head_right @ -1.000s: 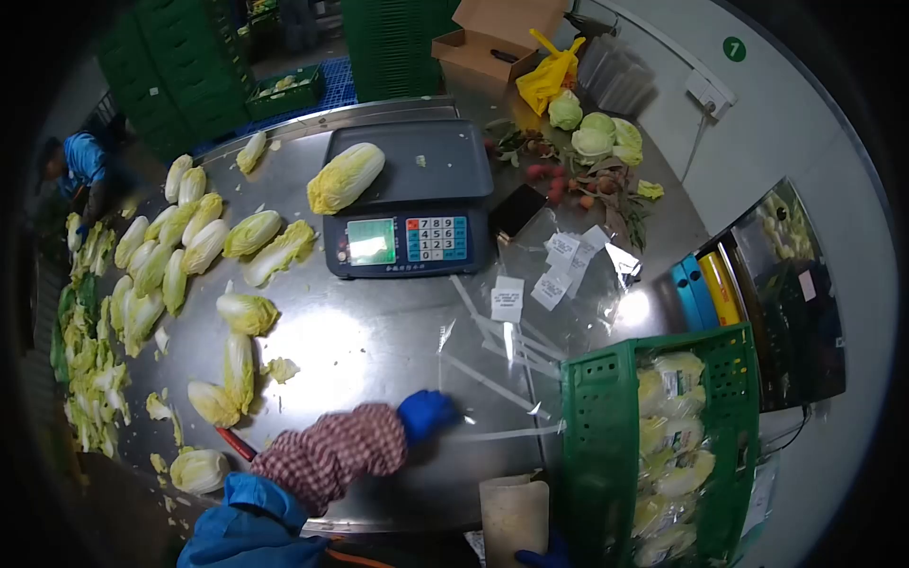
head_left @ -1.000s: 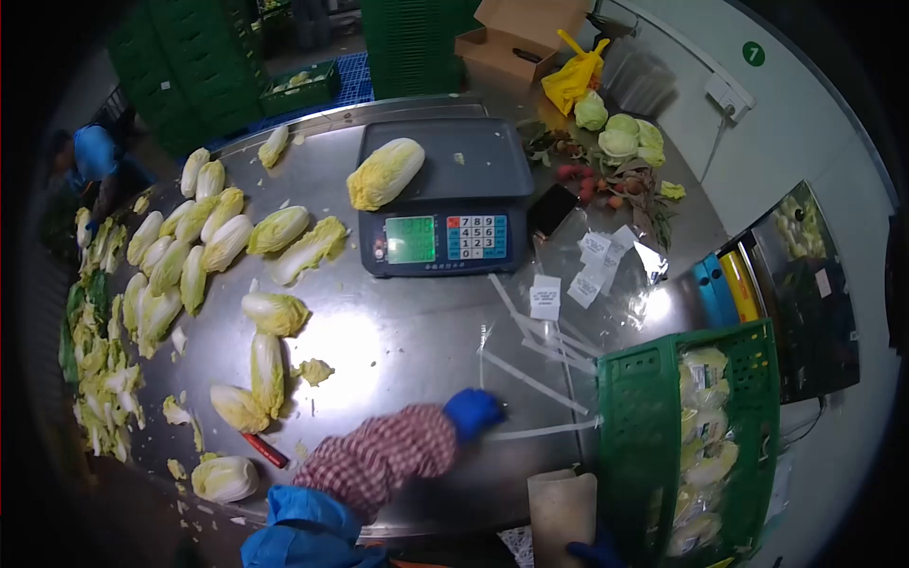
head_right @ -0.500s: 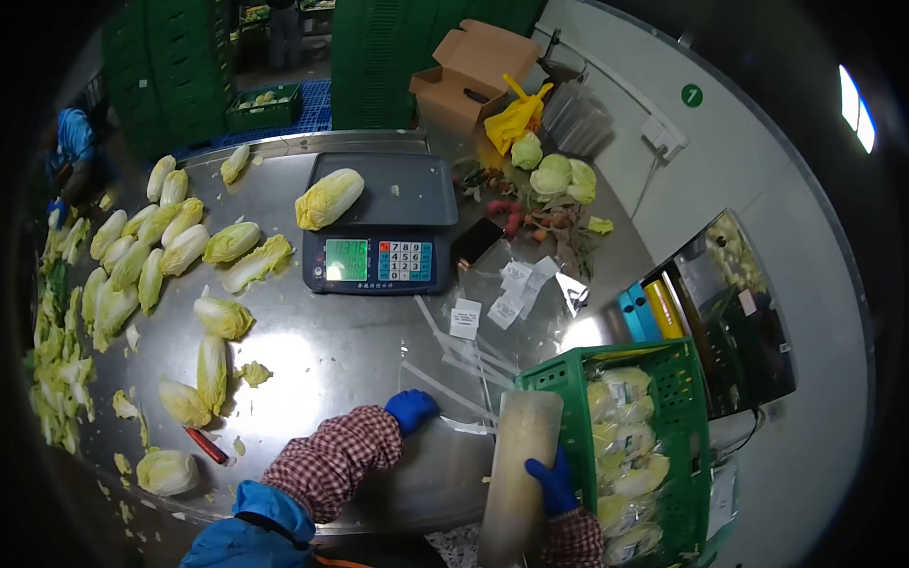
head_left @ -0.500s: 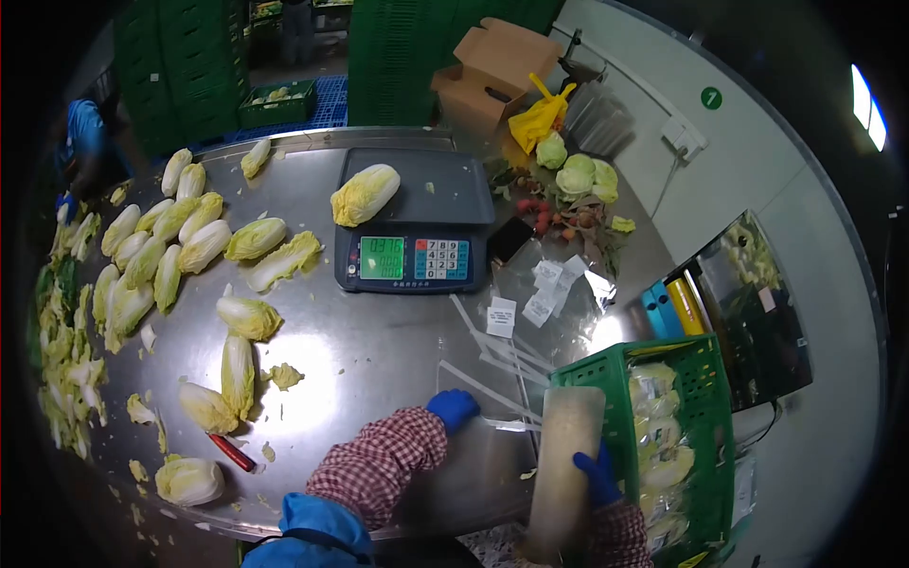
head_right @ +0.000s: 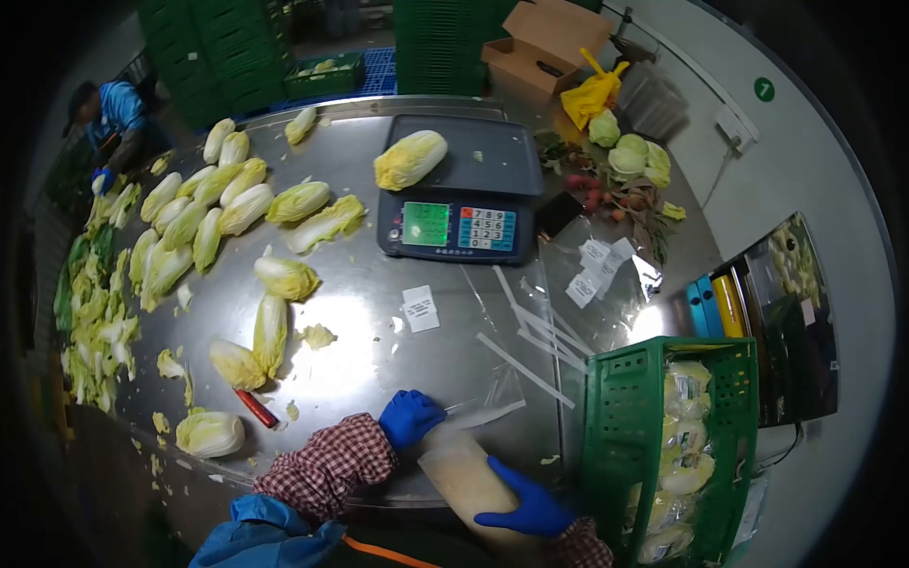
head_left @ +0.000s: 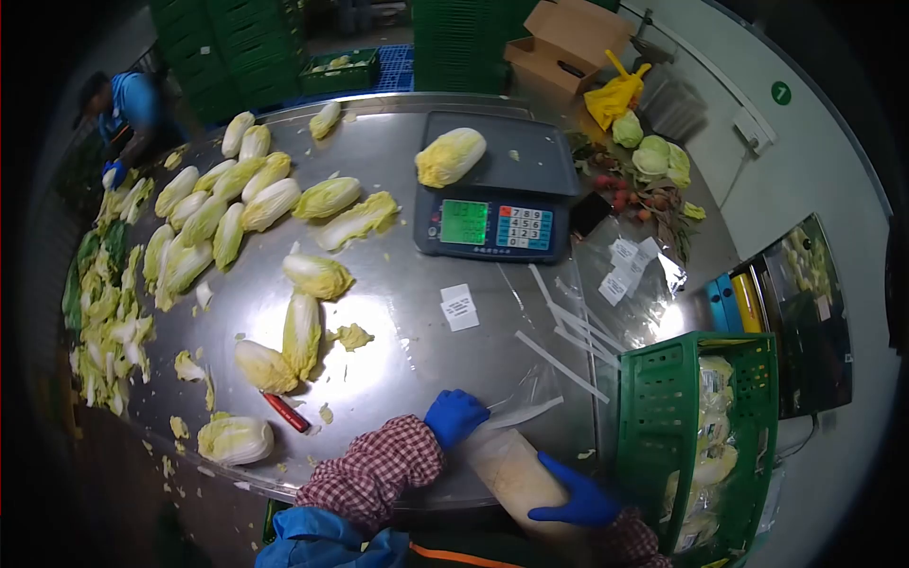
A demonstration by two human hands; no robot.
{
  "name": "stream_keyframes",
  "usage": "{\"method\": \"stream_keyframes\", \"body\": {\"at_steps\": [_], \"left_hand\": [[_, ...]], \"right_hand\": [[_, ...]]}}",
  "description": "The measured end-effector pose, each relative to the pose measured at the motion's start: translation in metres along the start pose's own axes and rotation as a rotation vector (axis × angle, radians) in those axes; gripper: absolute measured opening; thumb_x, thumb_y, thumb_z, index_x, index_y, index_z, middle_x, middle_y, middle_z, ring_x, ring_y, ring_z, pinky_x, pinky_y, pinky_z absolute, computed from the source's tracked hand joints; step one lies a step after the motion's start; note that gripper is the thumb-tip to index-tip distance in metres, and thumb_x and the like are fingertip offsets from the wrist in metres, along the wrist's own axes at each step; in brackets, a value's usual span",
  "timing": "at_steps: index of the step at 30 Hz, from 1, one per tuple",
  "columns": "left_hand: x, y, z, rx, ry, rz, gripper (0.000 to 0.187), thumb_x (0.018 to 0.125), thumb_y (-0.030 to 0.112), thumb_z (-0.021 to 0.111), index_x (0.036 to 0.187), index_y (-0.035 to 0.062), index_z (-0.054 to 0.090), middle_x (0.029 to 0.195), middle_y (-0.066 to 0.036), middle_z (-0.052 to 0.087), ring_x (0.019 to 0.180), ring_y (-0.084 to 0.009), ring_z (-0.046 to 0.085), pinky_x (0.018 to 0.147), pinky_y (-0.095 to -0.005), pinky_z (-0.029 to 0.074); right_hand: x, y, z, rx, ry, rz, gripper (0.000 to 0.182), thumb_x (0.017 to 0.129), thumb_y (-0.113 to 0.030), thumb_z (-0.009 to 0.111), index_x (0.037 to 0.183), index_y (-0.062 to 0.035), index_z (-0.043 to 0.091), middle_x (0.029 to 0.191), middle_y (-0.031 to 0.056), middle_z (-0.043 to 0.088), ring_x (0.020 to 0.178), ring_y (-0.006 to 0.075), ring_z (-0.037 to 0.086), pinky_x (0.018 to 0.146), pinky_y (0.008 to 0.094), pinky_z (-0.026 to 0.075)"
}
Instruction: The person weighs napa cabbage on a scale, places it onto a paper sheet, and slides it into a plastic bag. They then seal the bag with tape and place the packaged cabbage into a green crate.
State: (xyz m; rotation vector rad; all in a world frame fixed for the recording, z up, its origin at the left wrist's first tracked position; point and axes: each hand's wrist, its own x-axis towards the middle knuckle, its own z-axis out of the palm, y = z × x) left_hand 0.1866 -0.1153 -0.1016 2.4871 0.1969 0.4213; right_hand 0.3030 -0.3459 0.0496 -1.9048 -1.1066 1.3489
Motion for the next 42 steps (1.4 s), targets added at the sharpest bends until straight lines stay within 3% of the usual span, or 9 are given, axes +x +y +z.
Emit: {"method": "stream_keyframes", "body": {"at_steps": [9,17,25,29,30,33,37,39,42], "left_hand": [[-0.038,-0.02,-0.007,0.129,-0.199,-0.216,0.021,0.076,0.029,0.056,0.09,0.0148,0.061,0.095,-0.003,0.058,0.095,-0.0215,0.05,0.08,-0.0371,0.037],[-0.044,-0.029,-0.004,0.004,0.095,-0.179,0.02,0.074,0.028,0.06,0.092,0.0176,0.061,0.108,-0.002,0.055,0.097,-0.0235,0.049,0.084,-0.0409,0.033],[-0.076,-0.046,-0.007,0.28,-0.128,0.373,0.018,0.072,0.018,0.055,0.09,0.0155,0.06,0.11,-0.002,0.055,0.108,-0.0225,0.046,0.094,-0.0438,0.031],[-0.056,0.007,-0.034,-0.052,0.278,-0.126,0.021,0.076,0.017,0.056,0.096,0.0164,0.062,0.112,0.001,0.055,0.11,-0.0177,0.046,0.096,-0.0415,0.026],[-0.044,0.023,-0.027,-0.038,0.24,-0.024,0.02,0.077,0.017,0.057,0.097,0.0175,0.062,0.113,0.003,0.055,0.112,-0.0184,0.044,0.097,-0.0404,0.024],[-0.031,0.022,-0.004,-0.036,0.459,-0.27,0.034,0.075,0.016,0.062,0.107,0.0104,0.057,0.124,-0.015,0.045,0.118,-0.0253,0.038,0.096,-0.0443,0.029],[-0.028,0.011,0.02,-0.659,0.853,-0.608,0.054,0.076,0.02,0.064,0.122,0.0024,0.043,0.127,-0.02,0.038,0.116,-0.0254,0.039,0.094,-0.0397,0.034],[-0.028,-0.007,0.014,-1.037,0.375,-0.957,0.073,0.074,0.03,0.067,0.126,-0.0068,0.032,0.123,-0.02,0.042,0.111,-0.0273,0.044,0.092,-0.0337,0.037],[-0.05,0.007,-0.021,-1.215,0.202,-0.999,0.053,0.079,0.027,0.062,0.116,-0.0066,0.046,0.109,-0.017,0.055,0.099,-0.0202,0.053,0.086,-0.0263,0.041]], "right_hand": [[-0.013,-0.013,0.043,0.172,0.124,0.012,0.088,0.064,-0.023,0.077,0.132,0.0004,0.026,0.131,0.0165,0.034,0.122,0.0228,0.032,0.1,0.0345,0.027],[-0.02,-0.016,0.067,0.204,0.134,0.066,0.086,0.063,-0.021,0.078,0.131,0.0008,0.029,0.129,0.0166,0.037,0.12,0.0228,0.035,0.099,0.0343,0.03],[-0.016,-0.033,0.076,0.297,0.138,0.092,0.088,0.062,-0.023,0.078,0.131,0.0011,0.028,0.125,0.0183,0.04,0.117,0.0251,0.038,0.098,0.035,0.031],[0.048,0.003,0.085,0.15,0.332,0.101,0.103,0.062,-0.022,0.078,0.135,-0.0019,0.009,0.126,0.0204,0.036,0.117,0.026,0.038,0.094,0.0362,0.035],[0.071,0.008,0.088,0.227,0.503,0.195,0.108,0.062,-0.022,0.078,0.136,-0.0031,0.002,0.129,0.0211,0.032,0.118,0.0263,0.035,0.094,0.0366,0.035],[0.119,0.026,0.095,0.224,0.937,0.05,0.109,0.063,-0.012,0.076,0.137,-0.0087,-0.005,0.135,0.019,0.021,0.114,0.0253,0.038,0.086,0.0349,0.041],[0.129,0.09,0.071,0.558,0.912,0.054,0.093,0.075,-0.009,0.062,0.137,-0.0139,-0.007,0.133,0.0166,0.023,0.103,0.0261,0.044,0.08,0.0339,0.044],[0.132,0.081,0.054,0.821,0.82,0.194,0.07,0.078,-0.011,0.057,0.136,-0.008,0.018,0.119,0.0145,0.042,0.091,0.0217,0.05,0.076,0.0326,0.045],[0.117,0.063,0.048,0.668,0.387,0.32,0.028,0.081,-0.012,0.055,0.106,0.0007,0.053,0.093,0.0085,0.056,0.078,0.0151,0.052,0.072,0.0298,0.045]]}}
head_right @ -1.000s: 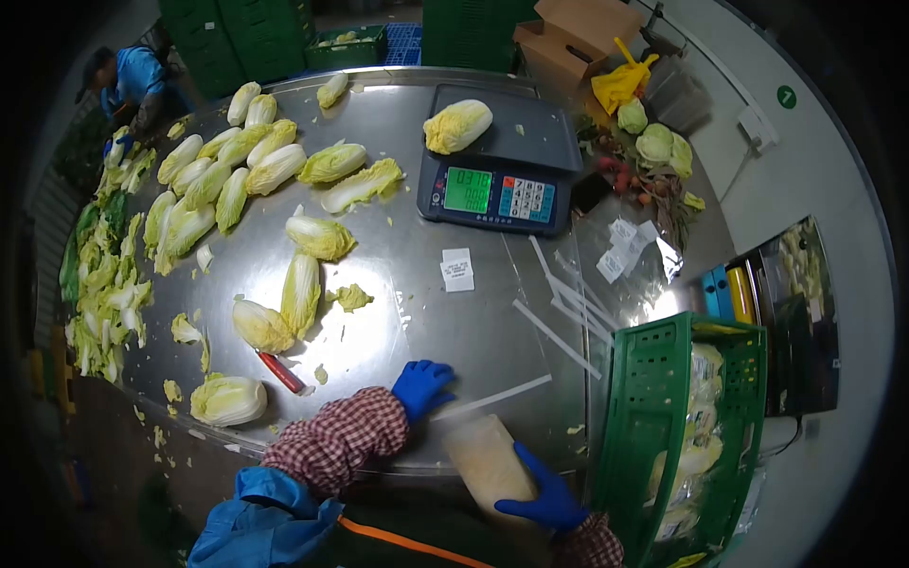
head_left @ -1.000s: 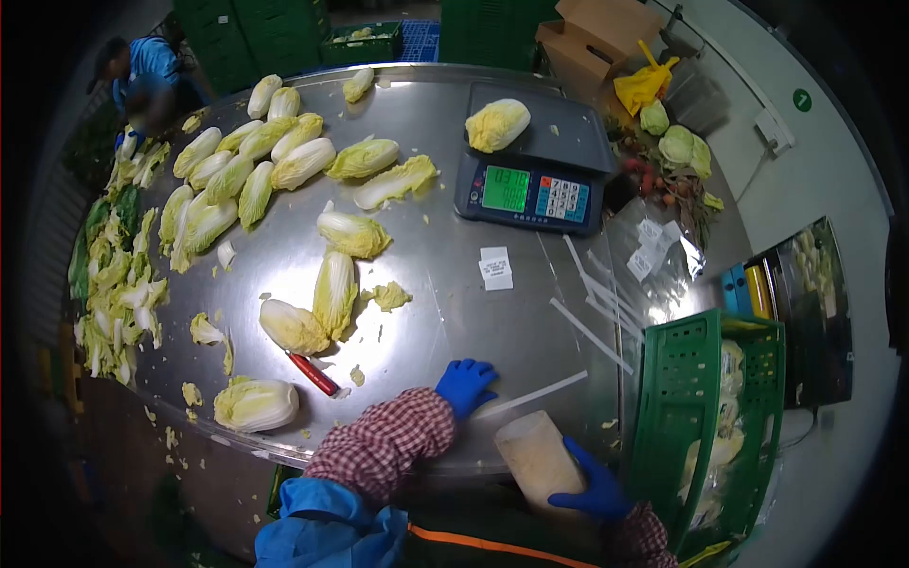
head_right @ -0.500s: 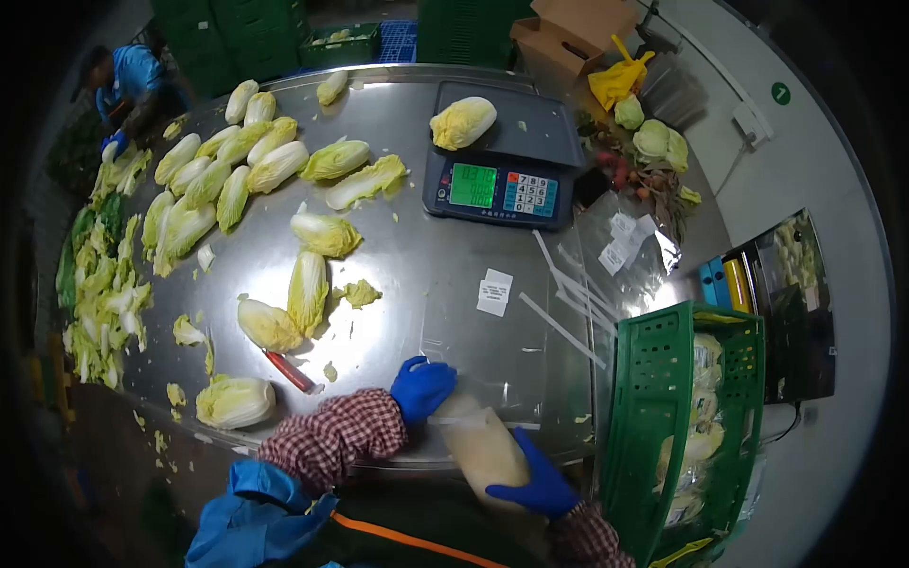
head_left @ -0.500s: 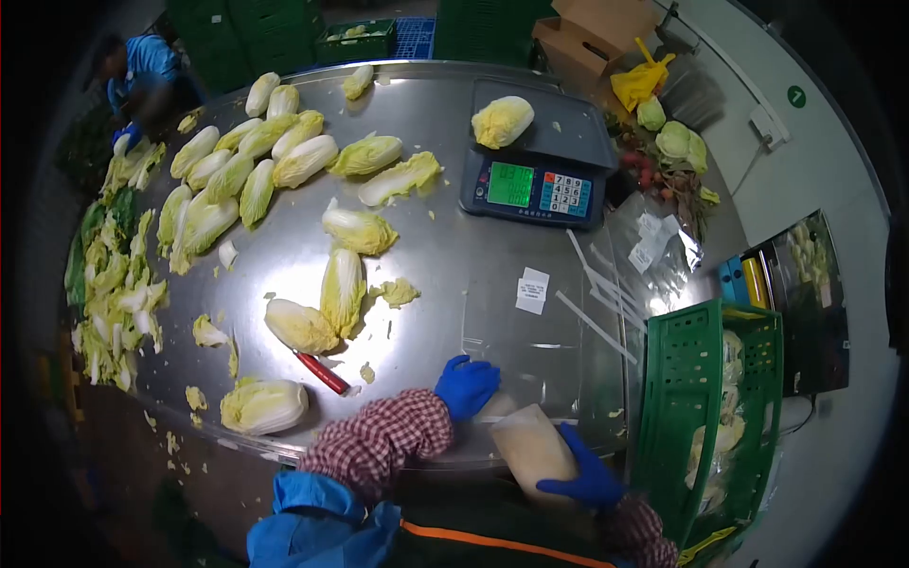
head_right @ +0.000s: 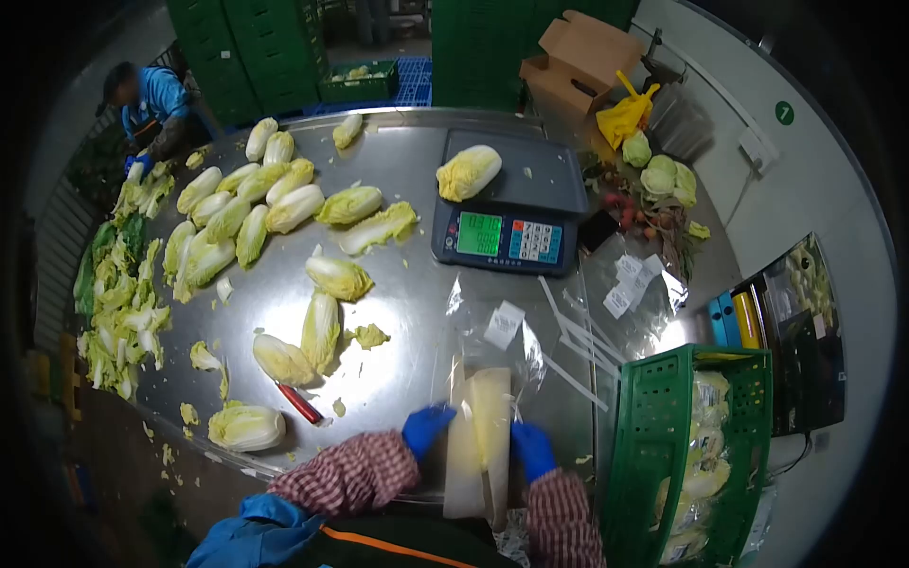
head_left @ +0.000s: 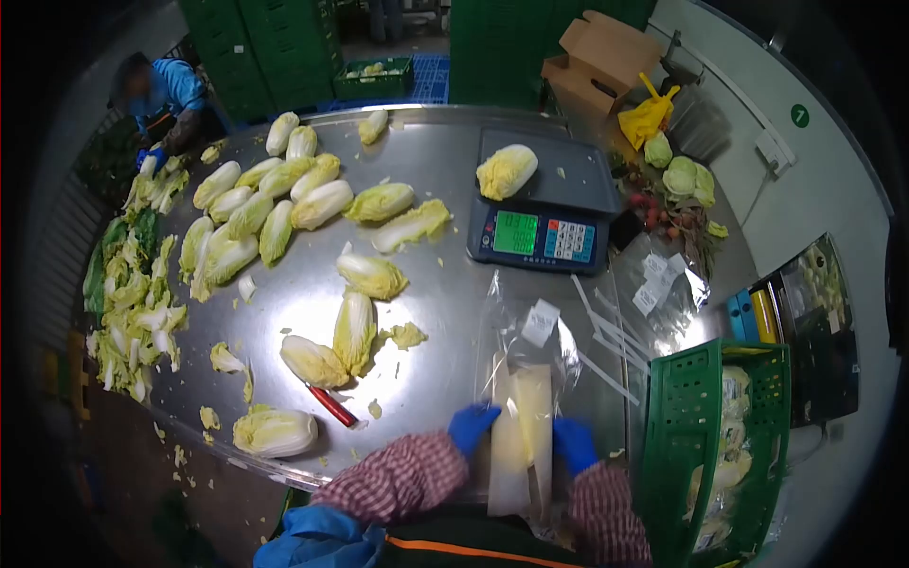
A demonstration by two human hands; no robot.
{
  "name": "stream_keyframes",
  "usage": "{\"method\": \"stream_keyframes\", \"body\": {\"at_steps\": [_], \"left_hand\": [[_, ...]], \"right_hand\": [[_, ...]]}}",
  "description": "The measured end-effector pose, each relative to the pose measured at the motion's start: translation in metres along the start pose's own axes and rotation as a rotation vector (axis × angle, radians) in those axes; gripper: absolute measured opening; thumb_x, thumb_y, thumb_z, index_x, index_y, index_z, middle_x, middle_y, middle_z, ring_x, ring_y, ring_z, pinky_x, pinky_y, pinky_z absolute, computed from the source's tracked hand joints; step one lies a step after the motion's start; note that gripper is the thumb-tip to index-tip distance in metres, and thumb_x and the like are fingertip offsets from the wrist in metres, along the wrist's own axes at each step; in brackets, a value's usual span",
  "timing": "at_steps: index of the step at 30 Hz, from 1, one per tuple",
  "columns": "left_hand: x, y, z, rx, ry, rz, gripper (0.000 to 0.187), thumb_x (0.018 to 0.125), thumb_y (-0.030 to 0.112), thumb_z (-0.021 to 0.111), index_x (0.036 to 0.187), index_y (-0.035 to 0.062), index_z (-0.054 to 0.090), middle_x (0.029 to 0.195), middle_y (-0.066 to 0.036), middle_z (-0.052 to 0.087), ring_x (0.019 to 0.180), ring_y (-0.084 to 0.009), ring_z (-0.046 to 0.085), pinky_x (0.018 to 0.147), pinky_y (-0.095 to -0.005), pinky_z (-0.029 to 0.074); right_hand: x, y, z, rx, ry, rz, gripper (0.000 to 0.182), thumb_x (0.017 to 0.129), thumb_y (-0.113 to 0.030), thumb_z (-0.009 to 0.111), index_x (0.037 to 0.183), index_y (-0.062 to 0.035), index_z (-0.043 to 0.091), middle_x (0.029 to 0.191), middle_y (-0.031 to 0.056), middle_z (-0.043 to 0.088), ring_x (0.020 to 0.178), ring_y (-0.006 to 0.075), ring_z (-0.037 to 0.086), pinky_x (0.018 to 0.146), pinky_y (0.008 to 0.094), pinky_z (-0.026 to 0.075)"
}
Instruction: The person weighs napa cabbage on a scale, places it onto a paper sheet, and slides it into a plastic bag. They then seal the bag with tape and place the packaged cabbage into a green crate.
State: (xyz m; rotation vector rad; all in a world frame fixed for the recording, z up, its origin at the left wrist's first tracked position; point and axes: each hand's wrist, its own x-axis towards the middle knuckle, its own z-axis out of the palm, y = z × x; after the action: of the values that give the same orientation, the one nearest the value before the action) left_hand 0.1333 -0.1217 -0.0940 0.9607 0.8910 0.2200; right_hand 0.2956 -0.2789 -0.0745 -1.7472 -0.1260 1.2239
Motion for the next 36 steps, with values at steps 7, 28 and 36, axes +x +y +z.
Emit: {"method": "stream_keyframes", "body": {"at_steps": [7,28,36], "left_hand": [[-0.119,0.027,-0.039,0.303,-0.585,-0.344,0.031,0.085,0.023,0.052,0.107,0.0015,0.056,0.088,-0.009,0.063,0.077,-0.0141,0.06,0.07,-0.0255,0.048],[-0.082,0.133,-0.025,-0.16,-0.409,-0.149,0.027,0.087,0.024,0.046,0.078,0.0005,0.055,0.068,-0.007,0.057,0.057,-0.0134,0.053,0.055,-0.025,0.044],[-0.026,0.171,-0.056,0.904,-0.545,0.884,0.094,0.065,0.037,0.071,0.134,0.0025,0.017,0.134,-0.018,0.027,0.121,-0.0309,0.03,0.098,-0.0411,0.029]], "right_hand": [[-0.114,0.049,0.015,0.021,0.187,-0.225,0.021,0.083,-0.009,0.054,0.1,0.0038,0.056,0.081,0.0031,0.058,0.071,0.0091,0.052,0.064,0.0251,0.045],[-0.185,-0.047,0.017,-0.09,0.525,-0.686,0.035,0.081,-0.002,0.05,0.116,-0.0033,0.05,0.068,0.0011,0.049,0.057,0.0114,0.048,0.051,0.025,0.041],[-0.168,-0.133,-0.021,-0.953,0.233,-0.937,0.035,0.064,-0.004,0.067,0.097,-0.0126,0.062,0.087,0.0144,0.056,0.085,0.0285,0.054,0.076,0.0342,0.043]]}}
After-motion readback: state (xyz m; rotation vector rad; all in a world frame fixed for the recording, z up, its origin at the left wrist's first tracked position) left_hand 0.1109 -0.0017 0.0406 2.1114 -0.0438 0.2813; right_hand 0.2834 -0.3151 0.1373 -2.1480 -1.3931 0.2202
